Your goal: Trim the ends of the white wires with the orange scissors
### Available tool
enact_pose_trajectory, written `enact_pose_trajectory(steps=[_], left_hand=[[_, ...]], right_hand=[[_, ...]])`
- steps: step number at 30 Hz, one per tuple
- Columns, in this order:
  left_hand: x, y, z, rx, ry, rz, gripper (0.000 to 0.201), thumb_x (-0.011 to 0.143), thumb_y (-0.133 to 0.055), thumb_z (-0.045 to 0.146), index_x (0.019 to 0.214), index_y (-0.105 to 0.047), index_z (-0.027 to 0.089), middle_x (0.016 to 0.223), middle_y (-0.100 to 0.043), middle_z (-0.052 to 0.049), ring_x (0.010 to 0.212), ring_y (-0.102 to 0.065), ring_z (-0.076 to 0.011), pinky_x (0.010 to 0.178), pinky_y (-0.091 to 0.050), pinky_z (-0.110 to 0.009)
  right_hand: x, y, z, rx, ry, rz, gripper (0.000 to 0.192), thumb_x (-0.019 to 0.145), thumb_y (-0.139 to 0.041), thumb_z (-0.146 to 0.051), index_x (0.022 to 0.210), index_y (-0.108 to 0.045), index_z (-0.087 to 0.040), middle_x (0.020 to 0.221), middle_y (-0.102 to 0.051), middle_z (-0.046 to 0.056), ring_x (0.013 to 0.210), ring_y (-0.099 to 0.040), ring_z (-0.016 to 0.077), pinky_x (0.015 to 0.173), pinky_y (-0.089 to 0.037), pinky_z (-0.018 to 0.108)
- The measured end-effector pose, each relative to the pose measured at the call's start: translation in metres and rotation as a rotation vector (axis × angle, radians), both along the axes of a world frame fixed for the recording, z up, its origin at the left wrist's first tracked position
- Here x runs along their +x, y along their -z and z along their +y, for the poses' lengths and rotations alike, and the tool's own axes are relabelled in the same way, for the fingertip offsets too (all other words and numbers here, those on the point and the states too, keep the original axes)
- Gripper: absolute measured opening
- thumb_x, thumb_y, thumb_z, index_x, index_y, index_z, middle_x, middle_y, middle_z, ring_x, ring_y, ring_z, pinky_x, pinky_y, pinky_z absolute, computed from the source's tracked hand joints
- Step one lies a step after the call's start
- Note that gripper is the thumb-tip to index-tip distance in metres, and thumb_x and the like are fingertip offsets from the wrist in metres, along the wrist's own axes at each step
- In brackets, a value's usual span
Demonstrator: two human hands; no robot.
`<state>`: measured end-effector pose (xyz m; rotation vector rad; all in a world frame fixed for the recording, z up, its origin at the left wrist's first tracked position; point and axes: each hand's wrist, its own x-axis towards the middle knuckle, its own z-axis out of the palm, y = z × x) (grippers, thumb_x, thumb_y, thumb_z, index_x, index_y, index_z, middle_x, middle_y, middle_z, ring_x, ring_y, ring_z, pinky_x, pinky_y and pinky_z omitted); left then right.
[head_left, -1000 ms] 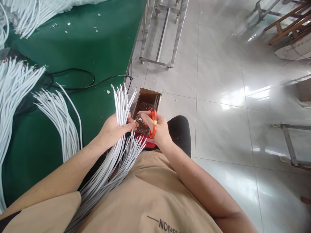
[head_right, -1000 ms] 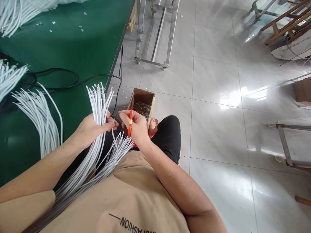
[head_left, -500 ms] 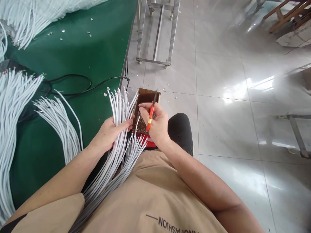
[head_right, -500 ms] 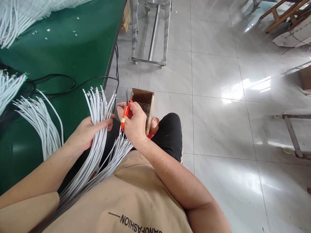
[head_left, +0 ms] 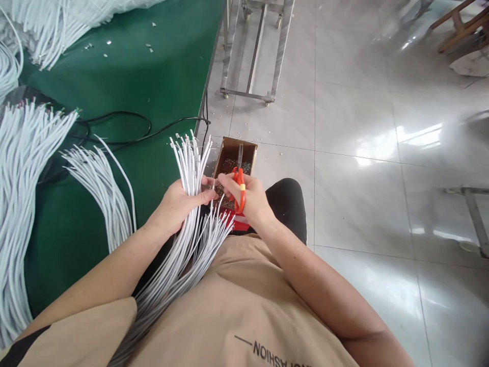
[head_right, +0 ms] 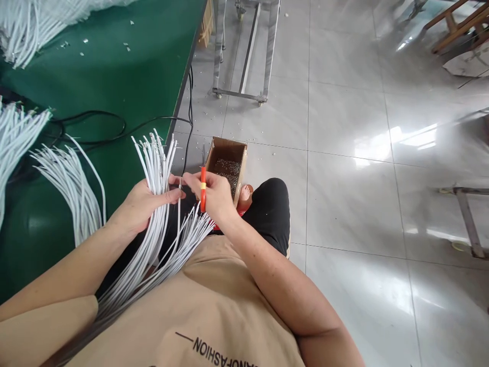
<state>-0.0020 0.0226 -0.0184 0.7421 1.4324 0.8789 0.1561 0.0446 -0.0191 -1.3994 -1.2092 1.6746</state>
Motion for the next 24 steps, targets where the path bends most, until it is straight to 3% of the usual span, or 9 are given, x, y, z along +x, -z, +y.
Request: enact_pose_trajectory(steps=[4, 7, 11, 15, 24], left_hand=[[0.0, -0.001, 0.0, 0.017, 0.013, -0.027, 0.036, 0.058, -0.082, 0.026, 0.084, -0.058, 0.017, 0.087, -0.068, -0.003, 0.07, -0.063, -0.0143, 0.064, -0.046, -0.027], [0.001, -0.002, 0.0, 0.034, 0.019, 0.011, 0.035, 0.058, -0.082, 0.025, 0.082, -0.057, 0.017, 0.079, -0.065, 0.0, 0.074, -0.062, -0.0144, 0.062, -0.044, -0.025], [0.001, 0.001, 0.0, 0.099, 0.005, 0.108, 0.034, 0.057, -0.081, 0.027, 0.08, -0.057, 0.017, 0.077, -0.064, 0.001, 0.076, -0.061, -0.0153, 0.069, -0.046, -0.027], [0.0, 0.001, -0.001, 0.153, 0.043, 0.304, 0.032, 0.059, -0.079, 0.03, 0.08, -0.059, 0.018, 0.076, -0.066, 0.0, 0.073, -0.062, -0.0165, 0.075, -0.048, -0.031], [0.0, -0.009, 0.0, 0.178, 0.171, 0.576, 0.025, 0.062, -0.074, 0.03, 0.078, -0.056, 0.021, 0.075, -0.07, -0.001, 0.073, -0.065, -0.0195, 0.072, -0.048, -0.03]], right_hand=[[0.014, 0.011, 0.003, 0.312, -0.176, -0.463, 0.025, 0.08, -0.057, -0.04, 0.073, -0.062, -0.016, 0.07, -0.056, 0.0, 0.061, -0.046, 0.0099, 0.058, -0.034, 0.024], [0.016, 0.021, 0.002, 0.417, -0.343, -0.678, 0.029, 0.078, -0.06, -0.041, 0.065, -0.057, -0.016, 0.07, -0.054, 0.001, 0.059, -0.043, 0.0091, 0.056, -0.029, 0.024], [0.013, 0.02, -0.002, 0.444, -0.421, -0.783, 0.033, 0.08, -0.057, -0.046, 0.067, -0.057, -0.017, 0.071, -0.055, 0.001, 0.058, -0.044, 0.0097, 0.053, -0.027, 0.024], [0.012, 0.008, -0.004, 0.473, -0.493, -0.889, 0.034, 0.083, -0.053, -0.046, 0.068, -0.059, -0.017, 0.073, -0.059, 0.004, 0.059, -0.048, 0.012, 0.055, -0.028, 0.026], [0.01, -0.016, -0.005, 0.402, -0.637, -1.056, 0.036, 0.089, -0.046, -0.041, 0.073, -0.065, -0.014, 0.079, -0.066, 0.011, 0.069, -0.058, 0.0199, 0.063, -0.036, 0.032]])
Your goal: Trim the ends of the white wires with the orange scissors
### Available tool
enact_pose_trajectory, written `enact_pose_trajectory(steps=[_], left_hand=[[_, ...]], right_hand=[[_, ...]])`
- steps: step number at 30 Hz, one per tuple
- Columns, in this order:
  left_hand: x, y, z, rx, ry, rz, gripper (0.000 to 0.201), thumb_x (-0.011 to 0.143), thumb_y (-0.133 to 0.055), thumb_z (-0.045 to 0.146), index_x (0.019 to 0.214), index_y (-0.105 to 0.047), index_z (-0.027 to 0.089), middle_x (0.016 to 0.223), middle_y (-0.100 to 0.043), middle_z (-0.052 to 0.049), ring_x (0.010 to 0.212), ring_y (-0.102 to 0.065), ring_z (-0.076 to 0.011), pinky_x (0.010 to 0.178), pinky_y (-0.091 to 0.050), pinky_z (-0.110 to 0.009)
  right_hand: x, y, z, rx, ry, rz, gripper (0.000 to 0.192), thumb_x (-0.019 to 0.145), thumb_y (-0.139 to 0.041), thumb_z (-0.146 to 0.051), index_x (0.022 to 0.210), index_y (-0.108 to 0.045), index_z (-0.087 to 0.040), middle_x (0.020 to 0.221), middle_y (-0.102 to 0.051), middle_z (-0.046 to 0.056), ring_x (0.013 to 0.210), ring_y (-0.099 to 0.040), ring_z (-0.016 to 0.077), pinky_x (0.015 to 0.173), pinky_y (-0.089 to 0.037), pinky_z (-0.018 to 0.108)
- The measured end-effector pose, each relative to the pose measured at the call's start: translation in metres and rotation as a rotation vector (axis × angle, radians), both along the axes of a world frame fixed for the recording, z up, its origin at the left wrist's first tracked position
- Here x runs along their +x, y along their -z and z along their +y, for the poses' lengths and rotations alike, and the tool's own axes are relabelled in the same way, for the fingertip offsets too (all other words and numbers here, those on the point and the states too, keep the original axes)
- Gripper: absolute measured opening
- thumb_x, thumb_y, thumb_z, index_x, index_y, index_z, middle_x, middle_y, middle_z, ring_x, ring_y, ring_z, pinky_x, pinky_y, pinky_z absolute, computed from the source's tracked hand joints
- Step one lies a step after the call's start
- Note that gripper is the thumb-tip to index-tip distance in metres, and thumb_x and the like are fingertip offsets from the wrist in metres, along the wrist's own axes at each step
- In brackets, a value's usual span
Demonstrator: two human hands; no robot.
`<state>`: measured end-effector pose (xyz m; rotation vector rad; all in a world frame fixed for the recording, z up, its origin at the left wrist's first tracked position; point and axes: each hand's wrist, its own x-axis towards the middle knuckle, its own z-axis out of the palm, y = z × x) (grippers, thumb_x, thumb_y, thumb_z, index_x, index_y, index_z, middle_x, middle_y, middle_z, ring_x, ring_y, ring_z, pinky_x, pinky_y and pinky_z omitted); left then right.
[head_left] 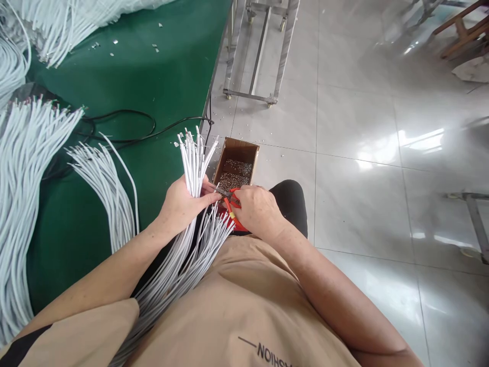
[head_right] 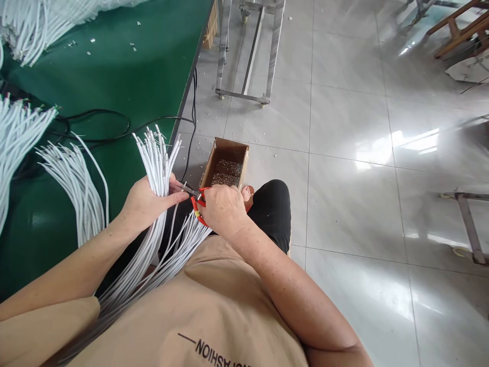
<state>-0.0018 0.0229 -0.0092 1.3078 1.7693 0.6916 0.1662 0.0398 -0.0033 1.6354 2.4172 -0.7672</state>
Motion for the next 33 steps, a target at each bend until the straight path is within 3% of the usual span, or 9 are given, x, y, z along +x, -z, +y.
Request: enact_pose_trajectory(steps=[9, 17, 21, 26, 30, 33], left_hand=[[0.0, -0.003, -0.001, -0.012, 0.006, 0.06, 0.016, 0.067, -0.069, 0.029, 0.075, -0.059, 0.02, 0.08, -0.07, -0.001, 0.079, -0.063, -0.0193, 0.076, -0.046, -0.03], [0.0, 0.001, -0.001, -0.055, 0.018, -0.238, 0.015, 0.072, -0.067, 0.029, 0.078, -0.057, 0.019, 0.075, -0.068, -0.001, 0.074, -0.066, -0.0186, 0.076, -0.048, -0.032], [-0.001, 0.008, -0.002, -0.045, -0.002, -0.232, 0.027, 0.064, -0.074, 0.033, 0.083, -0.06, 0.019, 0.079, -0.067, -0.001, 0.076, -0.065, -0.0192, 0.076, -0.048, -0.033], [-0.004, 0.015, -0.004, -0.069, -0.074, -0.263, 0.032, 0.059, -0.078, 0.035, 0.081, -0.062, 0.018, 0.076, -0.069, -0.002, 0.074, -0.066, -0.0215, 0.075, -0.049, -0.035], [-0.004, 0.013, -0.004, -0.077, -0.027, -0.269, 0.035, 0.06, -0.079, 0.033, 0.086, -0.061, 0.019, 0.073, -0.07, -0.001, 0.073, -0.066, -0.021, 0.079, -0.047, -0.036], [-0.004, 0.01, -0.003, -0.094, -0.001, -0.265, 0.036, 0.06, -0.079, 0.033, 0.088, -0.059, 0.019, 0.072, -0.069, 0.0, 0.072, -0.065, -0.0204, 0.08, -0.047, -0.037]], right_hand=[[0.003, 0.01, -0.004, 0.04, 0.029, 0.022, 0.033, 0.089, -0.048, -0.038, 0.074, -0.067, -0.015, 0.081, -0.067, 0.01, 0.072, -0.059, 0.0209, 0.066, -0.038, 0.031], [0.008, 0.021, -0.006, 0.134, 0.014, 0.042, 0.031, 0.088, -0.048, -0.035, 0.073, -0.066, -0.015, 0.077, -0.065, 0.009, 0.07, -0.057, 0.0188, 0.068, -0.036, 0.031], [0.012, 0.023, -0.005, 0.101, 0.058, 0.07, 0.033, 0.087, -0.049, -0.037, 0.067, -0.063, -0.015, 0.075, -0.063, 0.007, 0.066, -0.053, 0.0161, 0.065, -0.033, 0.03], [0.014, 0.023, 0.001, -0.027, 0.183, 0.357, 0.026, 0.079, -0.058, -0.038, 0.065, -0.062, -0.016, 0.074, -0.062, 0.003, 0.062, -0.049, 0.0115, 0.058, -0.032, 0.026], [0.007, 0.017, 0.006, -0.228, 0.383, 0.808, 0.02, 0.078, -0.057, -0.033, 0.083, -0.068, -0.018, 0.073, -0.063, 0.0, 0.062, -0.051, 0.0099, 0.06, -0.038, 0.024], [0.002, 0.013, 0.008, -0.348, 0.452, 0.95, 0.017, 0.074, -0.058, -0.03, 0.079, -0.068, -0.017, 0.068, -0.062, -0.002, 0.058, -0.049, 0.0089, 0.058, -0.039, 0.023]])
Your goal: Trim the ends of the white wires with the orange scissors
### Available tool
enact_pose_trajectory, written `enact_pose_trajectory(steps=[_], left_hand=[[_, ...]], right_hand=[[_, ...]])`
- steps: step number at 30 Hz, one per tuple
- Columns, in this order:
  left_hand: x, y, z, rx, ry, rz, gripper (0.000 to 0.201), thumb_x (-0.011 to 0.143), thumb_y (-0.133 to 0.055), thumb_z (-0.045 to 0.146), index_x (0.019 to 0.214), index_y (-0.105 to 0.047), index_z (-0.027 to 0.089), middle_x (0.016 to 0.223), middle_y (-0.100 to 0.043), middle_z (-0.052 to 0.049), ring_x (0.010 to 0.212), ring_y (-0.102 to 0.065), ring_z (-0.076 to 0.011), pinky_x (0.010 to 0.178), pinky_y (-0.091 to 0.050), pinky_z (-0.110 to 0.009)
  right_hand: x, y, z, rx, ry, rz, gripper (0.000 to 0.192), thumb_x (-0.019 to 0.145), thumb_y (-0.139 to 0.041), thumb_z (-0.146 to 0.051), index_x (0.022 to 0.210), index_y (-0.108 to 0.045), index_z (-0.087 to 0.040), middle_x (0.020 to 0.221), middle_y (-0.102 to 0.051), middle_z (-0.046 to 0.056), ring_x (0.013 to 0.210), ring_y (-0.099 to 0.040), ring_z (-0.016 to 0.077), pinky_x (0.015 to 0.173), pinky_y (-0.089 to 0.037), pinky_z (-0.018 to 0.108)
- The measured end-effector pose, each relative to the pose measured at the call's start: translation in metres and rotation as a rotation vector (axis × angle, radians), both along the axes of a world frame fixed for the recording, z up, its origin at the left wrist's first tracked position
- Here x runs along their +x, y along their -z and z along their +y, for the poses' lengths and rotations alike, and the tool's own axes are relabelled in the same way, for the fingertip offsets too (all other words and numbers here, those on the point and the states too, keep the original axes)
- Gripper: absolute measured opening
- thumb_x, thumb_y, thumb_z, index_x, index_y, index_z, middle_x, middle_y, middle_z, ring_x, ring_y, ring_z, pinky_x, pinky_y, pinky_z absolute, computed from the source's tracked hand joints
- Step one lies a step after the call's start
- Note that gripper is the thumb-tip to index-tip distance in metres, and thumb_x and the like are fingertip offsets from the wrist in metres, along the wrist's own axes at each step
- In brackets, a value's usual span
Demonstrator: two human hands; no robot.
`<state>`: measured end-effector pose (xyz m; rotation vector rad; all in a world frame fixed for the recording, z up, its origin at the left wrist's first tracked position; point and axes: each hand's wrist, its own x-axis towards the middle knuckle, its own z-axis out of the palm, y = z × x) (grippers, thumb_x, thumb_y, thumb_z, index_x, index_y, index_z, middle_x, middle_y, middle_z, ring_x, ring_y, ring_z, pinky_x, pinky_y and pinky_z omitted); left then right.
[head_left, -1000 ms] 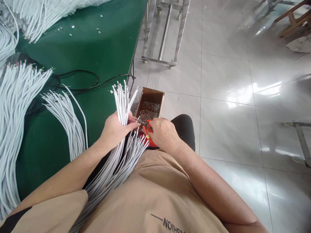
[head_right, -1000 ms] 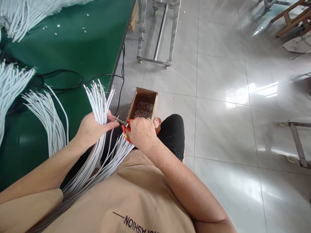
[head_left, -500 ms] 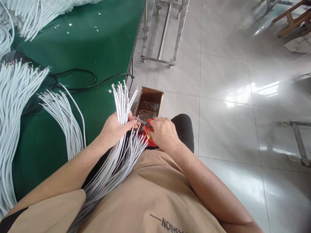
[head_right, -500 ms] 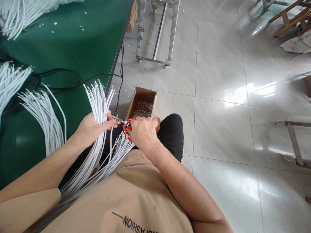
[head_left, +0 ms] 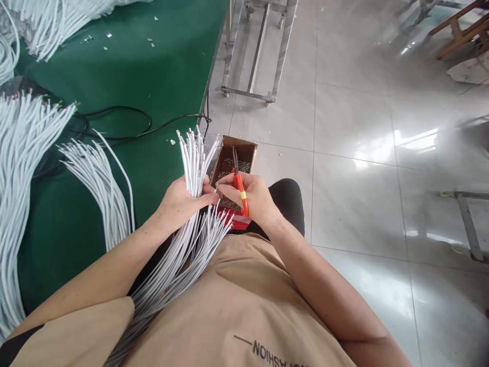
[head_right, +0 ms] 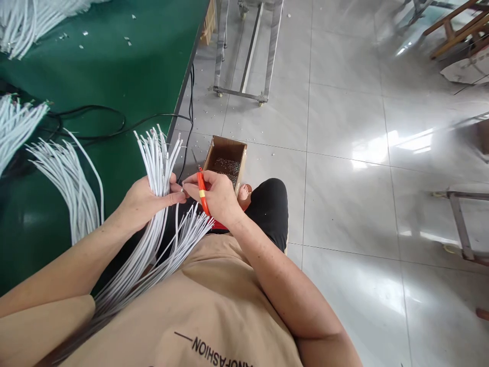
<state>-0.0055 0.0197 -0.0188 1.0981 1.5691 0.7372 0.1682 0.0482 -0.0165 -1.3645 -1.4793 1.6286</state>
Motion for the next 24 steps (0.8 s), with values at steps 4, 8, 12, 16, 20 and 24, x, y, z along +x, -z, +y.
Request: enact_pose_trajectory(steps=[4, 8, 12, 16, 20, 24], left_hand=[[0.002, -0.003, 0.002, -0.028, 0.014, -0.023, 0.037, 0.06, -0.079, 0.033, 0.087, -0.059, 0.019, 0.074, -0.069, 0.001, 0.072, -0.064, -0.0192, 0.078, -0.047, -0.035], [0.002, -0.006, 0.003, -0.026, 0.071, -0.093, 0.028, 0.065, -0.075, 0.035, 0.082, -0.058, 0.019, 0.072, -0.066, 0.001, 0.071, -0.062, -0.0172, 0.075, -0.046, -0.032], [0.001, -0.008, 0.003, 0.019, 0.09, 0.125, 0.026, 0.062, -0.077, 0.032, 0.074, -0.057, 0.019, 0.067, -0.062, 0.004, 0.066, -0.057, -0.0152, 0.071, -0.043, -0.029], [0.001, -0.005, 0.002, 0.013, 0.046, 0.046, 0.027, 0.066, -0.074, 0.033, 0.082, -0.058, 0.02, 0.072, -0.064, 0.003, 0.071, -0.061, -0.0171, 0.076, -0.044, -0.031], [0.001, -0.002, 0.002, 0.016, 0.075, 0.026, 0.024, 0.069, -0.071, 0.037, 0.079, -0.058, 0.019, 0.073, -0.065, 0.001, 0.073, -0.061, -0.0181, 0.077, -0.043, -0.031], [0.001, -0.003, 0.003, 0.04, 0.089, 0.046, 0.024, 0.068, -0.071, 0.038, 0.077, -0.06, 0.019, 0.074, -0.065, 0.0, 0.074, -0.06, -0.0181, 0.074, -0.043, -0.03]], right_hand=[[-0.002, 0.001, -0.001, -0.02, 0.035, 0.0, 0.014, 0.07, -0.059, -0.027, 0.074, -0.067, -0.017, 0.064, -0.059, -0.003, 0.056, -0.046, 0.0082, 0.055, -0.037, 0.023], [-0.008, 0.01, -0.007, -0.025, 0.113, 0.009, 0.013, 0.07, -0.057, -0.027, 0.073, -0.065, -0.018, 0.06, -0.055, -0.004, 0.056, -0.045, 0.0088, 0.054, -0.037, 0.022], [-0.017, 0.013, -0.01, -0.065, 0.191, 0.04, 0.01, 0.069, -0.056, -0.026, 0.07, -0.062, -0.017, 0.061, -0.053, -0.004, 0.058, -0.044, 0.0088, 0.056, -0.037, 0.022], [-0.015, 0.004, -0.005, -0.23, 0.089, 0.258, 0.015, 0.071, -0.059, -0.029, 0.066, -0.062, -0.016, 0.065, -0.055, -0.002, 0.062, -0.047, 0.0091, 0.06, -0.04, 0.023], [-0.008, -0.003, -0.002, -0.263, 0.094, 0.208, 0.014, 0.068, -0.061, -0.028, 0.075, -0.067, -0.017, 0.059, -0.054, -0.003, 0.054, -0.043, 0.0079, 0.053, -0.036, 0.023], [-0.009, 0.001, -0.004, -0.209, 0.136, 0.123, 0.013, 0.069, -0.06, -0.029, 0.071, -0.065, -0.017, 0.056, -0.052, -0.005, 0.049, -0.039, 0.0069, 0.05, -0.033, 0.023]])
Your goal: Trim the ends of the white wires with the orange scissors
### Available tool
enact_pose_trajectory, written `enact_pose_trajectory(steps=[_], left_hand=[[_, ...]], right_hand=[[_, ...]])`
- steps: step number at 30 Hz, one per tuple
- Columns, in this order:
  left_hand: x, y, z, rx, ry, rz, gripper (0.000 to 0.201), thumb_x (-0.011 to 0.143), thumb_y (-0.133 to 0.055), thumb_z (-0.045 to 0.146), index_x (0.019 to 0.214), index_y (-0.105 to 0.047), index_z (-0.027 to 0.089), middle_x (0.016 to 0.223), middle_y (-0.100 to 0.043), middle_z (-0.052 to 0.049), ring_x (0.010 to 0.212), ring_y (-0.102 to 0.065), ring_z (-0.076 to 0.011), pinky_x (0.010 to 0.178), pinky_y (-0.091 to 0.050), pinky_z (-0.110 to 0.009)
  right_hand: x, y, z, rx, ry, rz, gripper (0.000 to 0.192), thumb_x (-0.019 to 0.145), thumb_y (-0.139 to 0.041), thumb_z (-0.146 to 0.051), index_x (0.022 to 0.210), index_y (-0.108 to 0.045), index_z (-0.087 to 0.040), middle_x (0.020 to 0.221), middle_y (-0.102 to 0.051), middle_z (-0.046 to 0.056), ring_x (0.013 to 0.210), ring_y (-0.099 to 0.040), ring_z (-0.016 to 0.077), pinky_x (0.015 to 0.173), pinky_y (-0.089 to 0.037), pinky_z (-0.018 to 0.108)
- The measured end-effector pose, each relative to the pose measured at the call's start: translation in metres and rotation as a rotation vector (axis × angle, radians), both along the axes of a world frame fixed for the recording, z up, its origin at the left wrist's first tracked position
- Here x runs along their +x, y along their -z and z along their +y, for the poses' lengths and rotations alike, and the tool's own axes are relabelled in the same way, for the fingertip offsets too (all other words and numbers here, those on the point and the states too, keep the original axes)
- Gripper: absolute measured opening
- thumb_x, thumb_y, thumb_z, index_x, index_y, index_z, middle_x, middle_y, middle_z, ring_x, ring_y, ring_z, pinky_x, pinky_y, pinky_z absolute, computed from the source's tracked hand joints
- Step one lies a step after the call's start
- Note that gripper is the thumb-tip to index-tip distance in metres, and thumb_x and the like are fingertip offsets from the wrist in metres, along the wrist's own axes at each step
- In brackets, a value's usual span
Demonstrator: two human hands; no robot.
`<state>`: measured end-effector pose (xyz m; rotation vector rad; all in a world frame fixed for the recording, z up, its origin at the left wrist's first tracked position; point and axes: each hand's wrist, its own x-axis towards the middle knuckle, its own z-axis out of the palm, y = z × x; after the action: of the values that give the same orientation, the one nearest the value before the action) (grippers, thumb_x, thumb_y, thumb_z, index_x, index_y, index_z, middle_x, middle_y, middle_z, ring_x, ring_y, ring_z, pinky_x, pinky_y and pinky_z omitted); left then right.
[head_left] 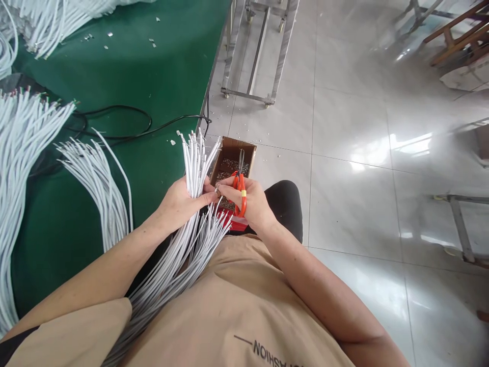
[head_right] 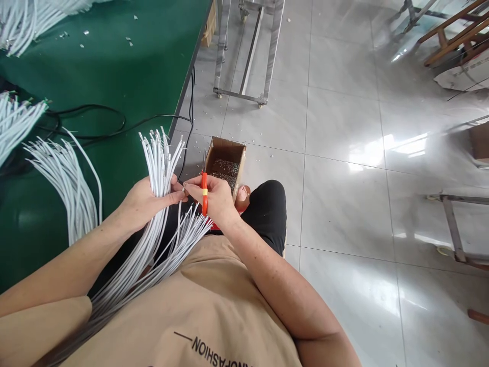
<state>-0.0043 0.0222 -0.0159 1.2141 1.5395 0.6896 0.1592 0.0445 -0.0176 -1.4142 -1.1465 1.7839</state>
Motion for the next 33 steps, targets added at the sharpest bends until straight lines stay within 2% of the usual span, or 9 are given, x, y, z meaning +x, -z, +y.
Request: enact_pose_trajectory(steps=[5, 8, 10, 13, 17, 23, 27, 30, 33], left_hand=[[0.0, -0.003, 0.001, 0.022, -0.01, 0.173, 0.021, 0.068, -0.07, 0.035, 0.074, -0.058, 0.019, 0.071, -0.062, 0.002, 0.069, -0.056, -0.0157, 0.07, -0.041, -0.028], [-0.002, 0.0, 0.002, 0.007, -0.047, 0.188, 0.021, 0.066, -0.071, 0.031, 0.077, -0.058, 0.019, 0.073, -0.063, 0.002, 0.07, -0.057, -0.0158, 0.071, -0.041, -0.029], [-0.004, 0.005, 0.002, 0.019, -0.064, 0.154, 0.023, 0.065, -0.071, 0.032, 0.079, -0.059, 0.019, 0.075, -0.064, 0.002, 0.072, -0.058, -0.0164, 0.073, -0.042, -0.029], [-0.005, 0.012, 0.0, 0.033, -0.076, 0.119, 0.026, 0.065, -0.073, 0.036, 0.08, -0.06, 0.019, 0.076, -0.064, 0.001, 0.072, -0.059, -0.0168, 0.073, -0.043, -0.03], [-0.003, 0.012, -0.001, 0.004, -0.079, -0.008, 0.028, 0.064, -0.075, 0.034, 0.084, -0.064, 0.018, 0.077, -0.065, 0.001, 0.073, -0.059, -0.016, 0.073, -0.044, -0.029], [0.002, 0.003, -0.001, -0.121, -0.213, -0.228, 0.033, 0.068, -0.074, 0.038, 0.093, -0.07, 0.018, 0.083, -0.07, -0.002, 0.076, -0.062, -0.0163, 0.074, -0.048, -0.028], [0.002, 0.004, -0.001, -0.145, -0.233, -0.243, 0.038, 0.061, -0.079, 0.038, 0.092, -0.071, 0.016, 0.081, -0.071, -0.004, 0.074, -0.065, -0.0192, 0.073, -0.051, -0.031], [0.003, 0.004, -0.002, -0.154, -0.231, -0.268, 0.036, 0.06, -0.081, 0.038, 0.086, -0.071, 0.015, 0.081, -0.071, -0.004, 0.074, -0.065, -0.0189, 0.072, -0.052, -0.029], [0.004, 0.004, -0.001, -0.159, -0.321, -0.339, 0.036, 0.064, -0.078, 0.041, 0.088, -0.069, 0.016, 0.08, -0.07, -0.003, 0.07, -0.064, -0.0156, 0.068, -0.051, -0.026]], right_hand=[[-0.008, 0.011, -0.013, 0.112, 0.075, -0.013, 0.012, 0.07, -0.06, -0.029, 0.072, -0.062, -0.017, 0.06, -0.053, -0.004, 0.054, -0.042, 0.0075, 0.053, -0.036, 0.021], [-0.01, 0.012, -0.02, 0.113, 0.026, 0.029, 0.013, 0.071, -0.061, -0.03, 0.07, -0.06, -0.017, 0.06, -0.051, -0.004, 0.055, -0.043, 0.0079, 0.052, -0.035, 0.021], [-0.009, 0.01, -0.02, 0.093, 0.086, 0.03, 0.018, 0.072, -0.063, -0.033, 0.065, -0.056, -0.017, 0.056, -0.046, -0.005, 0.053, -0.039, 0.0072, 0.05, -0.032, 0.021], [-0.007, 0.008, -0.013, 0.057, 0.227, 0.014, 0.021, 0.074, -0.062, -0.037, 0.071, -0.059, -0.017, 0.055, -0.044, -0.006, 0.051, -0.037, 0.0069, 0.05, -0.032, 0.021], [-0.008, 0.012, -0.007, 0.057, 0.075, 0.057, 0.02, 0.073, -0.063, -0.036, 0.075, -0.065, -0.016, 0.063, -0.055, -0.002, 0.058, -0.046, 0.0089, 0.057, -0.04, 0.022], [-0.006, 0.009, -0.003, 0.258, 0.26, -0.111, 0.024, 0.079, -0.057, -0.036, 0.094, -0.066, -0.02, 0.083, -0.062, 0.0, 0.065, -0.051, 0.0099, 0.063, -0.043, 0.023], [-0.008, 0.004, 0.003, 0.219, 0.176, -0.039, 0.022, 0.079, -0.056, -0.038, 0.085, -0.065, -0.019, 0.075, -0.061, 0.0, 0.068, -0.053, 0.0112, 0.065, -0.044, 0.024], [-0.011, 0.002, 0.006, 0.14, 0.126, -0.012, 0.018, 0.076, -0.059, -0.035, 0.074, -0.06, -0.017, 0.064, -0.053, -0.003, 0.058, -0.045, 0.0087, 0.058, -0.04, 0.022], [-0.009, 0.0, 0.009, 0.075, 0.119, -0.002, 0.017, 0.074, -0.059, -0.031, 0.065, -0.053, -0.017, 0.056, -0.043, -0.006, 0.051, -0.036, 0.0064, 0.051, -0.033, 0.021]])
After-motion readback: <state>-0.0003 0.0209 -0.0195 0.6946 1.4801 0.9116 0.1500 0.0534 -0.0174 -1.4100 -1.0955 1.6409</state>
